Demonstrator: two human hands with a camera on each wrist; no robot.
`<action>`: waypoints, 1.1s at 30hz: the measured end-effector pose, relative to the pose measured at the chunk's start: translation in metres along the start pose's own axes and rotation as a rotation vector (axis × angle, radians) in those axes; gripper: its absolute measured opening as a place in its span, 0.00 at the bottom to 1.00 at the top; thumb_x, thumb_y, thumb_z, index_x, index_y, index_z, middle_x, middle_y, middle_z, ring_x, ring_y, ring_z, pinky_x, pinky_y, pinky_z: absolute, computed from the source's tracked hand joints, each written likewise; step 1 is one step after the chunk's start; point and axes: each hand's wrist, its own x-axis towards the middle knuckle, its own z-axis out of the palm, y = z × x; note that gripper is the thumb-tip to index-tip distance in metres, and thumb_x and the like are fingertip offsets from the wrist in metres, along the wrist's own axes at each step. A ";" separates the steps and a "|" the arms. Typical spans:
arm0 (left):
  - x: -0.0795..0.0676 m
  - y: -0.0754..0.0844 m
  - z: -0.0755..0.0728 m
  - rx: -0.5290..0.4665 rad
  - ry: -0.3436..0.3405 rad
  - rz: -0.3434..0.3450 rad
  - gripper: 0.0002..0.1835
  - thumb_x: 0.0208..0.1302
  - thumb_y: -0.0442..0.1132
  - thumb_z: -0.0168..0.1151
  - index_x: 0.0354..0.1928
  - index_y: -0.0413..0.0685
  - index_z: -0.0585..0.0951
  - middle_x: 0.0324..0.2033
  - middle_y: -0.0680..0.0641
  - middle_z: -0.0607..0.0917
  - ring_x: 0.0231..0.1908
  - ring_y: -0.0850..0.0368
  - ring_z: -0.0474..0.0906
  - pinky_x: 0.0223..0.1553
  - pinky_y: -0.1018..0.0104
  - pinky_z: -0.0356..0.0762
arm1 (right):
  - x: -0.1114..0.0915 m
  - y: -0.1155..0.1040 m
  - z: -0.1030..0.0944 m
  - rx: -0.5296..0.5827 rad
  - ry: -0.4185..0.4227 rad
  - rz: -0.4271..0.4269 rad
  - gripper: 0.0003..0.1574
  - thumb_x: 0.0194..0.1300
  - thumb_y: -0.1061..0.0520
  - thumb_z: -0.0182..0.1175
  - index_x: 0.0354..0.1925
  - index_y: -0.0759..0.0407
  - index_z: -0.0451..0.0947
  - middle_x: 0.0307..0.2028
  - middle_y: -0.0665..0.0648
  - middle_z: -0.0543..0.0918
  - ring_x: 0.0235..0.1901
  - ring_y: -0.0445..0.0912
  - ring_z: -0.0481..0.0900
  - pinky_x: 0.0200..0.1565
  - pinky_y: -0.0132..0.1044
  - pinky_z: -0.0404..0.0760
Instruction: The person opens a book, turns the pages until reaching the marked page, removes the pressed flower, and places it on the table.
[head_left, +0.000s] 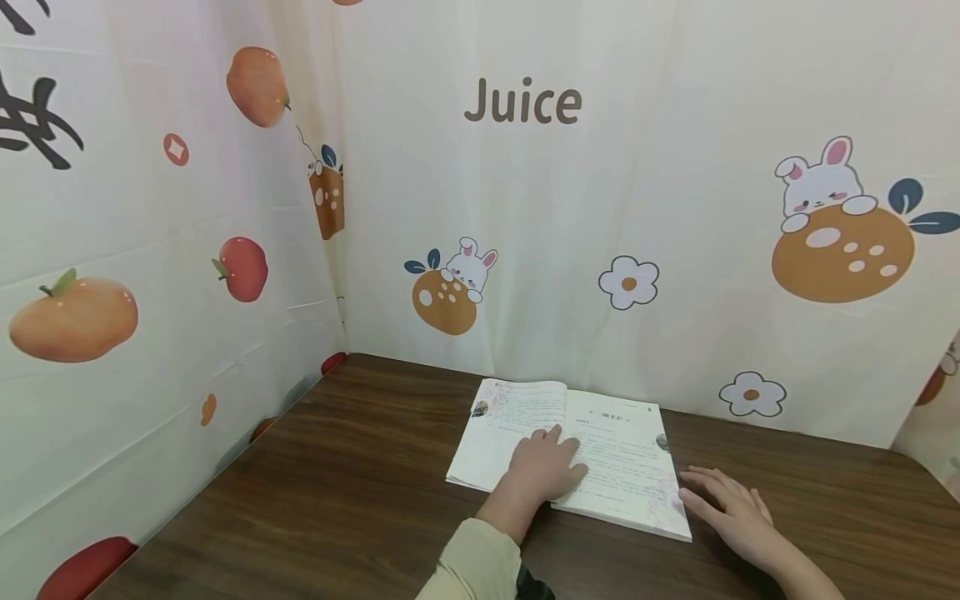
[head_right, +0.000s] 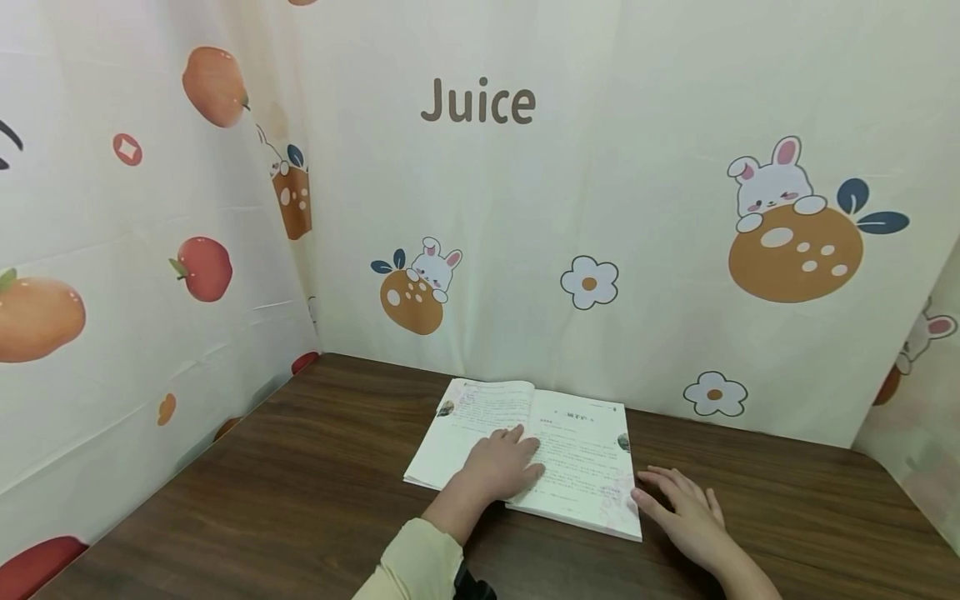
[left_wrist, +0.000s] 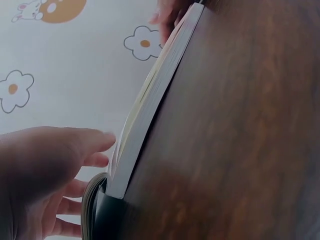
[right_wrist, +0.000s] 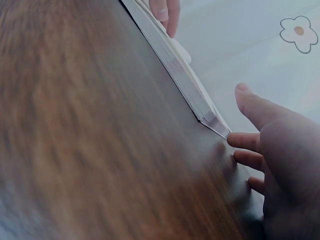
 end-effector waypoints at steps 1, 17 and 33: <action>-0.001 0.001 0.000 -0.007 -0.003 -0.001 0.27 0.64 0.62 0.45 0.63 0.64 0.70 0.64 0.52 0.66 0.64 0.52 0.60 0.59 0.54 0.62 | 0.000 0.000 0.000 0.002 -0.002 0.000 0.34 0.67 0.41 0.49 0.59 0.65 0.68 0.61 0.73 0.61 0.61 0.72 0.48 0.51 0.74 0.34; -0.006 0.005 0.002 -0.064 -0.040 -0.019 0.39 0.50 0.73 0.51 0.64 0.67 0.68 0.67 0.48 0.61 0.67 0.49 0.54 0.59 0.41 0.56 | -0.001 0.005 0.003 -0.014 0.016 -0.052 0.40 0.52 0.39 0.64 0.59 0.56 0.69 0.61 0.70 0.63 0.60 0.72 0.50 0.52 0.74 0.33; -0.004 0.003 0.006 -0.032 0.005 -0.002 0.41 0.49 0.79 0.42 0.62 0.69 0.69 0.66 0.49 0.62 0.65 0.49 0.55 0.57 0.41 0.57 | 0.000 0.003 0.005 -0.109 0.041 -0.039 0.45 0.51 0.36 0.64 0.58 0.62 0.68 0.59 0.71 0.65 0.59 0.71 0.54 0.50 0.74 0.40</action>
